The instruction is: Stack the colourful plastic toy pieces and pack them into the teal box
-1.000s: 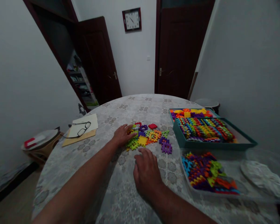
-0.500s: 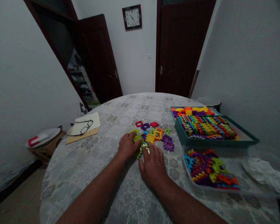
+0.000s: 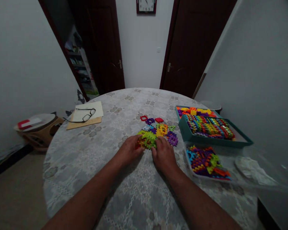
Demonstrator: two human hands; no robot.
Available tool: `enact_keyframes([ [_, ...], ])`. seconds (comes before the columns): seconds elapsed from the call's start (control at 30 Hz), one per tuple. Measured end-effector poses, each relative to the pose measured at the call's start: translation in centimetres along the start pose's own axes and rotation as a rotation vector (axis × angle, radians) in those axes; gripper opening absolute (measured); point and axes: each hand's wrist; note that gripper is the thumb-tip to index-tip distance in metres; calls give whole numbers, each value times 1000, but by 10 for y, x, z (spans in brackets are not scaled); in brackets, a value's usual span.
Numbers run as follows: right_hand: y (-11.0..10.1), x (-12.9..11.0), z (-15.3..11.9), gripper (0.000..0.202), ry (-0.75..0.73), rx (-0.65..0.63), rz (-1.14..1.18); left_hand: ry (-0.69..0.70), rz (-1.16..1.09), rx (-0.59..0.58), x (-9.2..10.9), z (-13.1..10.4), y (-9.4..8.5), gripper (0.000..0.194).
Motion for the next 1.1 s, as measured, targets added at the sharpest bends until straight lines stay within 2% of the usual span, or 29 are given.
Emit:
enact_keyframes([
  [0.17, 1, 5, -2, 34, -5, 39, 22, 3, -17, 18, 7, -1, -1, 62],
  [0.33, 2, 11, -3, 31, 2, 61, 78, -12, -97, 46, 11, 1, -3, 47],
  [0.47, 2, 15, -2, 38, -26, 44, 87, -57, -187, 79, 11, 2, -4, 33],
  [0.6, 0, 17, -2, 37, -28, -4, 100, -78, -182, 71, 11, 3, -9, 30],
  [0.77, -7, 13, -3, 53, 1, 29, 101, -63, -200, 108, 18, 4, -18, 14],
  [0.87, -16, 8, -3, 64, -100, 48, 84, -64, -204, 145, 23, 3, -23, 9],
  [0.93, -22, 5, -3, 60, -208, 22, 72, -72, -213, 169, 27, 2, -27, 11],
  [1.07, -35, 5, 2, 30, -328, -89, 62, -87, -267, 175, 34, 1, -37, 46],
  [1.1, -38, 6, 4, 24, -330, -121, 65, -81, -263, 155, 37, 0, -39, 48],
])
Point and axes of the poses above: each hand's wrist, its own z-axis towards the middle knuckle, its own y-axis out of the palm, x = y × z, and after that the axes turned 8 degrees about -z, right-handed
